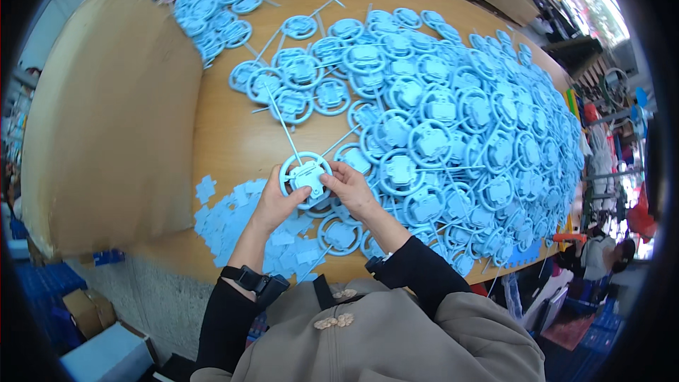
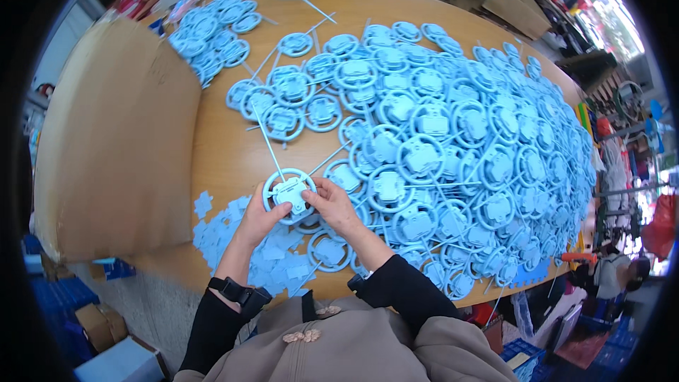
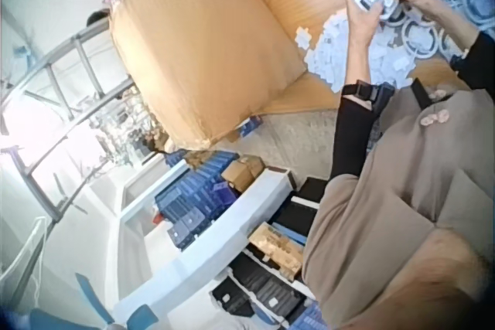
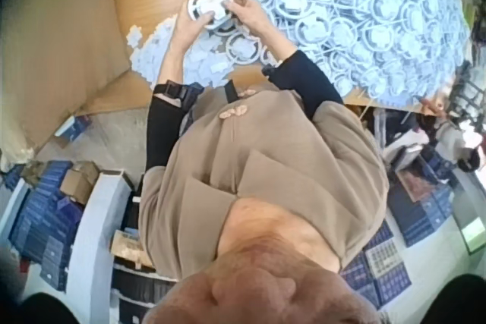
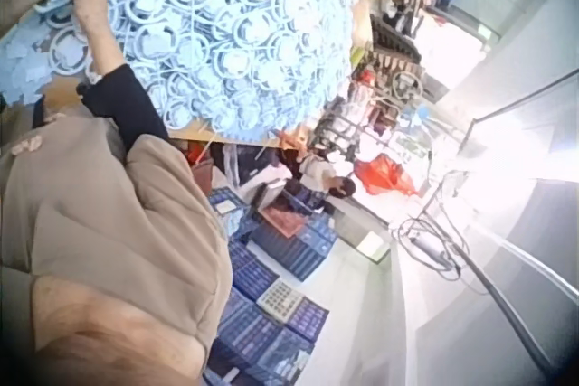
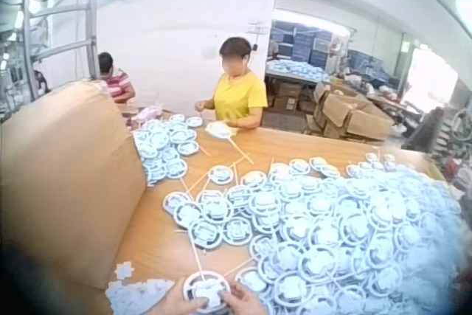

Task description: Assembling blue plastic components using hands and an electric screwdriver.

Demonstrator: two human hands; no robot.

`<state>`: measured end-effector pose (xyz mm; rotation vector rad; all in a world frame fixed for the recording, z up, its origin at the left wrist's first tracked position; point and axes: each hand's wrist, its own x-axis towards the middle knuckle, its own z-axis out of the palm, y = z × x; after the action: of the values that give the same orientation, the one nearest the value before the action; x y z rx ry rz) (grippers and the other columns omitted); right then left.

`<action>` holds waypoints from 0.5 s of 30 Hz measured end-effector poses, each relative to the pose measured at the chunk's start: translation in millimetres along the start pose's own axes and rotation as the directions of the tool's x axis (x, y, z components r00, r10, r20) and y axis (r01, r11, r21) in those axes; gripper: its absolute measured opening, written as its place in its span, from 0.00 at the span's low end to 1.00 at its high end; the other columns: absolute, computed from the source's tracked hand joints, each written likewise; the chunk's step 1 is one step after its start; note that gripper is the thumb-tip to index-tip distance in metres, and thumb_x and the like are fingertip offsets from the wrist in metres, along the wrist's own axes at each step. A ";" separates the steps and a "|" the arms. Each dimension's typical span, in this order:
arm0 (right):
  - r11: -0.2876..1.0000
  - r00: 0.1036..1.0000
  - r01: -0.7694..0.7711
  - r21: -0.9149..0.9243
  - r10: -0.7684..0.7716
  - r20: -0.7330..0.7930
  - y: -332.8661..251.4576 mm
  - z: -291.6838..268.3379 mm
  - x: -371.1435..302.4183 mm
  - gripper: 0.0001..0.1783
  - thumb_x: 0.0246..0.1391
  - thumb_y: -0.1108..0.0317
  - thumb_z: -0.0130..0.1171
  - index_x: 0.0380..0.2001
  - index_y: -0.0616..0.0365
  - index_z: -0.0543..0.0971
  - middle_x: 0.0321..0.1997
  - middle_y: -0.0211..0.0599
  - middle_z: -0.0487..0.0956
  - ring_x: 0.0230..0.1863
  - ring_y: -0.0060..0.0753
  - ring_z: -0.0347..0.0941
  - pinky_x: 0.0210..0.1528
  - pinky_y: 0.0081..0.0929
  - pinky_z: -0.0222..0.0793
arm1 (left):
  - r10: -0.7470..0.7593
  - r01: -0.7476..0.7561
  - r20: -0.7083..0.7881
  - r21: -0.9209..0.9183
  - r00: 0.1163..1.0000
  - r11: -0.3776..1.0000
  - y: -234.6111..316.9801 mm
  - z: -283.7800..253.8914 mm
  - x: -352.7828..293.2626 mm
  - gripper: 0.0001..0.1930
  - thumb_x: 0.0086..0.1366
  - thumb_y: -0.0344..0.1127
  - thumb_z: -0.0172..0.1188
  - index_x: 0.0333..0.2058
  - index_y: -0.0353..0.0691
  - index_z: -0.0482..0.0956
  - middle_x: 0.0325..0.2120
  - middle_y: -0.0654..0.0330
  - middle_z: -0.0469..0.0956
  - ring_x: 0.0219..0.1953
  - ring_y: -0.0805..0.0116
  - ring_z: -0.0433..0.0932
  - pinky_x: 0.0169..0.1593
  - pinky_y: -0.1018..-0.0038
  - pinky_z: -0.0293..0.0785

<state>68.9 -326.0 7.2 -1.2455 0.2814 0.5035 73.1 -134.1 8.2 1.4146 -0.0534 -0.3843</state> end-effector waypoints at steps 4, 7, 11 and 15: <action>0.974 0.966 0.214 0.071 -0.200 -0.165 -13.7 -34.7 -11.7 0.24 0.57 0.69 0.60 0.54 0.67 0.68 0.44 0.34 0.77 0.40 0.20 0.73 0.42 0.18 0.70 | 0.024 -0.029 0.026 0.194 0.999 0.981 10.5 49.8 34.3 0.26 0.58 0.26 0.62 0.53 0.35 0.62 0.42 0.56 0.73 0.39 0.74 0.74 0.39 0.77 0.75; 0.939 0.878 0.342 -0.047 -0.337 -0.339 -44.0 -71.5 -36.7 0.20 0.55 0.72 0.61 0.51 0.63 0.70 0.42 0.32 0.77 0.40 0.20 0.73 0.43 0.19 0.70 | 0.039 -0.066 0.170 0.153 0.985 0.986 11.6 82.7 72.5 0.28 0.56 0.30 0.66 0.53 0.34 0.62 0.40 0.55 0.74 0.37 0.71 0.76 0.38 0.74 0.74; 0.811 0.520 0.585 -0.009 -0.384 -0.763 -73.3 -169.6 -66.5 0.13 0.56 0.70 0.60 0.45 0.56 0.72 0.39 0.29 0.76 0.38 0.22 0.74 0.39 0.22 0.71 | -0.040 -0.030 0.087 0.679 0.995 0.733 -1.8 86.3 139.9 0.26 0.55 0.41 0.67 0.49 0.34 0.70 0.41 0.52 0.74 0.40 0.59 0.76 0.42 0.67 0.73; 0.595 0.511 0.770 0.228 -0.363 -0.779 -103.2 -212.5 -90.5 0.18 0.63 0.63 0.52 0.50 0.64 0.70 0.49 0.42 0.76 0.49 0.36 0.74 0.53 0.35 0.72 | 0.166 -0.151 0.082 0.874 0.983 0.462 -14.7 101.9 184.2 0.26 0.52 0.45 0.65 0.46 0.36 0.74 0.44 0.49 0.74 0.49 0.49 0.70 0.52 0.59 0.67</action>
<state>57.8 -570.7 70.3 -0.7963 0.5259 -0.6723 215.6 -286.3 -24.2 2.4424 -0.4320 -0.1674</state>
